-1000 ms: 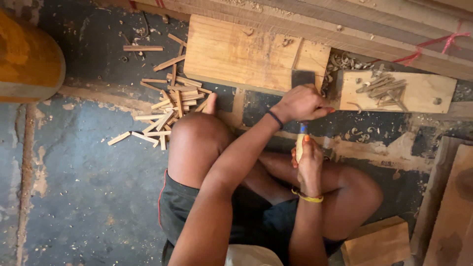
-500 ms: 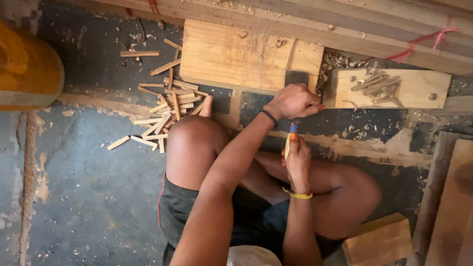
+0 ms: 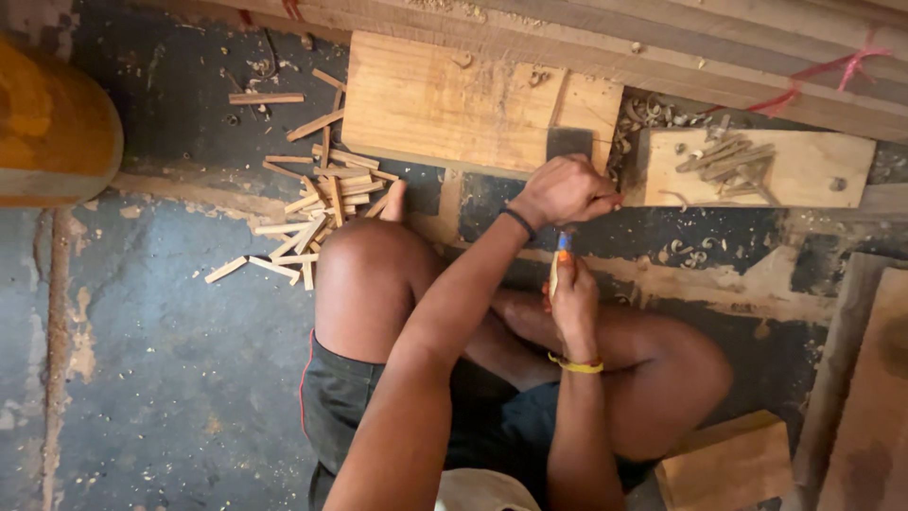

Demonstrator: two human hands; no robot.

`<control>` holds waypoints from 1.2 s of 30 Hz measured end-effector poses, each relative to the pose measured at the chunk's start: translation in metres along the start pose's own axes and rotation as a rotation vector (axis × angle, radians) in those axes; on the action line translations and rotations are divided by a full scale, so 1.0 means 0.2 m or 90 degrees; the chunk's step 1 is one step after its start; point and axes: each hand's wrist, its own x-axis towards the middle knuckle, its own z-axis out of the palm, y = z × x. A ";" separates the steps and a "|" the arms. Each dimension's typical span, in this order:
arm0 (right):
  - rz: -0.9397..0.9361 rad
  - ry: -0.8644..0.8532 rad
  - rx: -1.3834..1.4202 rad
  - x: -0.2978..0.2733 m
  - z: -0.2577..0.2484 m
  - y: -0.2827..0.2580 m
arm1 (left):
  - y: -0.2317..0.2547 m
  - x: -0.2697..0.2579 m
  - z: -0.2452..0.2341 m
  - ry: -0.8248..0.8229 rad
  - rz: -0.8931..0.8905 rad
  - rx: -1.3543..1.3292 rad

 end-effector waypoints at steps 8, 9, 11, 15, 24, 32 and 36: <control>0.036 0.008 0.023 0.04 0.07 -0.02 | -0.06 0.06 -0.04 -0.053 0.030 0.003; 0.024 0.004 0.039 0.06 0.10 -0.03 | -0.07 0.05 -0.04 -0.039 0.062 0.021; 0.020 0.005 0.063 0.07 0.11 0.00 | -0.12 0.06 -0.05 -0.079 0.035 -0.011; 0.009 0.001 0.095 0.13 0.10 0.03 | -0.13 0.08 -0.02 -0.059 0.060 0.034; 0.010 0.007 0.074 0.16 0.15 -0.04 | -0.20 0.11 -0.01 -0.027 0.087 0.029; -0.025 0.038 0.041 0.25 0.16 -0.01 | -0.23 0.15 0.01 -0.040 0.044 0.056; -0.062 0.035 0.033 0.26 0.15 0.03 | -0.27 0.17 0.03 -0.029 0.077 0.061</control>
